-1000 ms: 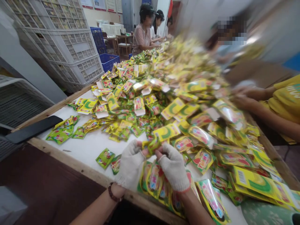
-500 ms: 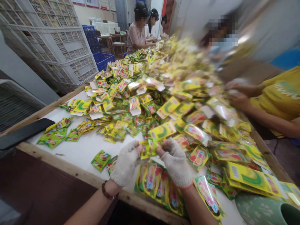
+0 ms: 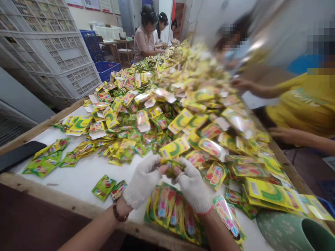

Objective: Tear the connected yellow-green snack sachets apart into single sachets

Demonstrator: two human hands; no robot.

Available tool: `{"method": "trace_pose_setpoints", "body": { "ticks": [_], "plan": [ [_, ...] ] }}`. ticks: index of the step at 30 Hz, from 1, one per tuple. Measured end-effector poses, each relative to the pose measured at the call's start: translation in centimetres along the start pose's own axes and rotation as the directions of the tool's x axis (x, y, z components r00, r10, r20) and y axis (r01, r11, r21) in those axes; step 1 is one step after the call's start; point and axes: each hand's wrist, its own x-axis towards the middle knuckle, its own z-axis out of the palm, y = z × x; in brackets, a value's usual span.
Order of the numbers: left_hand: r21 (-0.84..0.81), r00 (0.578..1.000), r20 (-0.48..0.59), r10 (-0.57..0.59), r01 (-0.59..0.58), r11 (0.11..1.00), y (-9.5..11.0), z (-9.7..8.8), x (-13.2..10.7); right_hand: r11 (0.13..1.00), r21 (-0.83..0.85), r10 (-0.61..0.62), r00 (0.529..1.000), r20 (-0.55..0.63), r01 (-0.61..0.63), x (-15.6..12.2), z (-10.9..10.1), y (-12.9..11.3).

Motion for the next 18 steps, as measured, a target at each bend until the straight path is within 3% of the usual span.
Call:
{"method": "trace_pose_setpoints", "body": {
  "ticks": [2,4,7,9,12,14,16,18],
  "plan": [
    [0.321,0.984,-0.038,0.174,-0.153,0.935,-0.1,0.3,1.9,1.0,0.009,0.011,0.99,-0.142,-0.01,0.3,-0.8,0.0],
    [0.601,0.952,0.019,0.305,-0.255,0.757,-0.5,0.7,4.1,0.999,0.016,-0.031,0.955,-0.294,0.037,0.5,-1.6,0.1],
    [0.824,0.945,0.159,0.285,-0.286,0.489,-1.3,1.2,6.7,0.995,0.069,-0.042,0.917,-0.396,0.075,0.9,-2.6,0.1],
    [0.877,0.95,0.184,0.253,-0.275,0.394,-1.6,1.1,7.4,0.987,0.149,0.006,0.904,-0.427,0.064,1.1,-3.1,0.1],
    [0.922,0.932,0.154,0.329,-0.255,0.29,-1.5,-0.2,6.3,0.924,0.378,0.1,0.911,-0.399,0.064,1.4,-3.2,0.2],
    [0.964,0.913,0.142,0.383,-0.216,0.158,-1.6,-1.5,4.6,0.861,0.506,0.141,0.93,-0.34,0.055,1.5,-3.0,0.4],
    [0.981,0.913,0.167,0.373,-0.193,0.033,-2.0,-2.8,2.8,0.835,0.55,0.163,0.941,-0.298,0.03,1.5,-2.7,0.8],
    [0.974,0.926,0.215,0.311,-0.225,-0.006,-2.7,-3.8,1.3,0.848,0.529,0.16,0.946,-0.283,0.015,1.4,-2.3,1.1]
  ]
}}
